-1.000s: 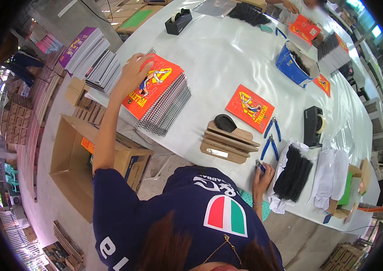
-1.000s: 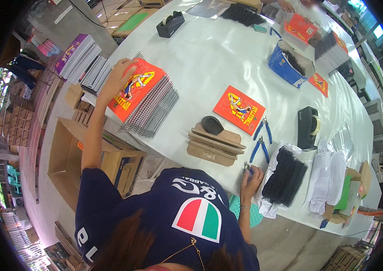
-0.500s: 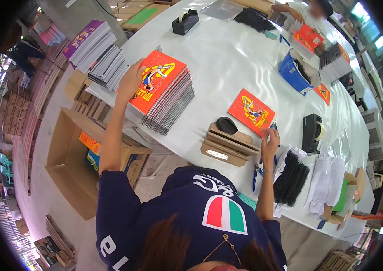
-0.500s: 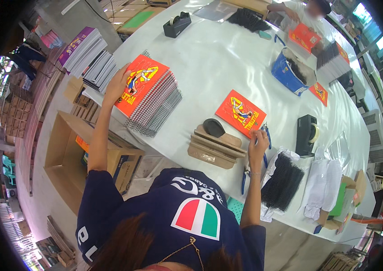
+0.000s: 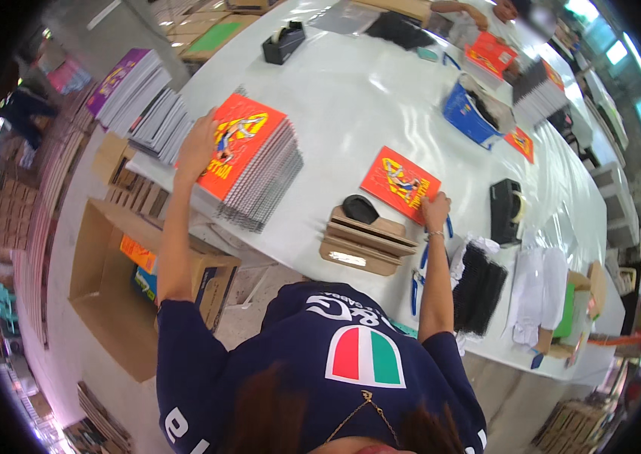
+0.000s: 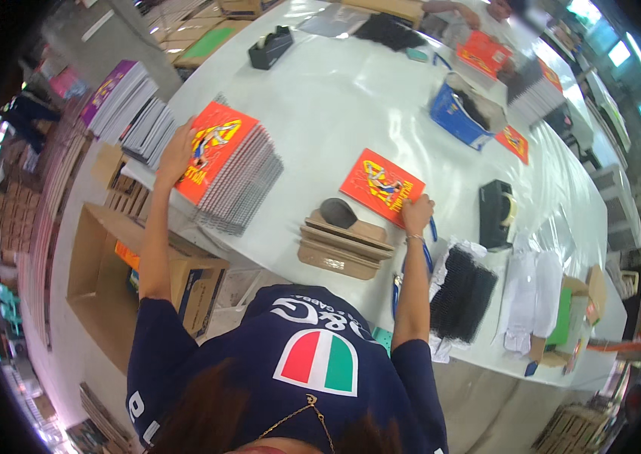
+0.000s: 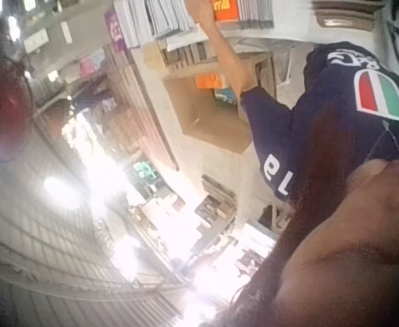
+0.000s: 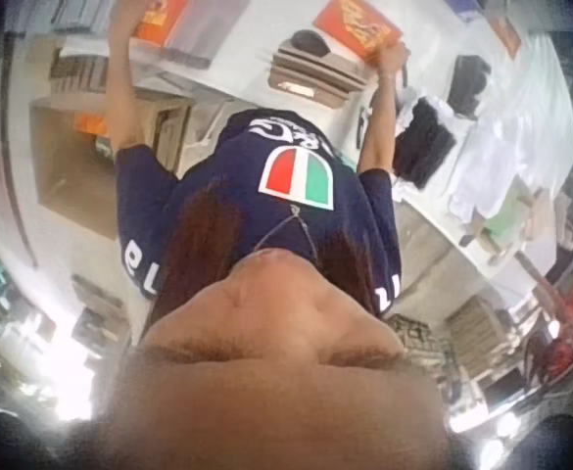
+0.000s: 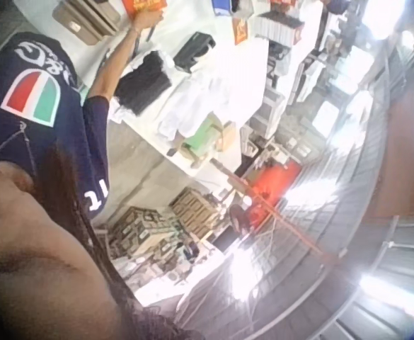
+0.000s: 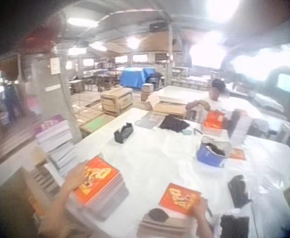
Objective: The person manually binds notebooks by sliding a spiral spine through pre-punched holes and then uses pliers to trim and crimp the ends of the spines.
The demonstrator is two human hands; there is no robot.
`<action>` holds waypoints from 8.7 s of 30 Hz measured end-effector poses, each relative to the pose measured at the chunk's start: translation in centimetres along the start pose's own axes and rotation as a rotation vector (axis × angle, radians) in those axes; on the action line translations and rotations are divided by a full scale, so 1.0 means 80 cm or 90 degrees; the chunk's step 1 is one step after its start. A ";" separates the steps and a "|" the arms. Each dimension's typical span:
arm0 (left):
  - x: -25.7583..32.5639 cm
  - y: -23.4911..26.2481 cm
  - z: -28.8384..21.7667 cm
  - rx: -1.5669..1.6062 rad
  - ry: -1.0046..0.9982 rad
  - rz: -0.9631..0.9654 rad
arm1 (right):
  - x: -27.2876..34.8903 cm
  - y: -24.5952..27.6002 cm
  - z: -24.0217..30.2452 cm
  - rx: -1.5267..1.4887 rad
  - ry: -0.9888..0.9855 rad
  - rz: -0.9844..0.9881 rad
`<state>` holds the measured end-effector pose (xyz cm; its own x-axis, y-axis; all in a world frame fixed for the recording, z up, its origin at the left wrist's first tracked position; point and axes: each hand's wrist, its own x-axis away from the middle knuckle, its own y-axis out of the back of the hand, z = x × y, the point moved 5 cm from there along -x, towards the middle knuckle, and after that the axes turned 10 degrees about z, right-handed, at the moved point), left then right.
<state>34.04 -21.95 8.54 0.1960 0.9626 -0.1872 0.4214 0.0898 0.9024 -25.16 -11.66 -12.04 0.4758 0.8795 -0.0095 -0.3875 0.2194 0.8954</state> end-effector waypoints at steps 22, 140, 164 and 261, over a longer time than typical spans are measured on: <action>0.104 -0.153 -0.247 0.535 -0.069 0.280 | 0.115 0.135 0.000 -0.836 0.100 -0.104; 0.160 -0.205 -0.384 0.135 -0.384 0.043 | 0.247 0.175 0.153 -0.085 0.317 0.132; 0.186 -0.204 -0.379 0.168 -0.545 0.035 | 0.116 -0.007 0.216 -0.094 0.626 0.555; 0.181 -0.182 -0.341 0.260 -0.200 0.090 | 0.155 0.106 0.190 -0.348 0.279 0.616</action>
<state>6.58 -2.37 3.27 0.5047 0.8296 -0.2388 0.6700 -0.2020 0.7143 -10.52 -5.31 2.21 -0.4675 0.8249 0.3178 -0.7719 -0.5561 0.3080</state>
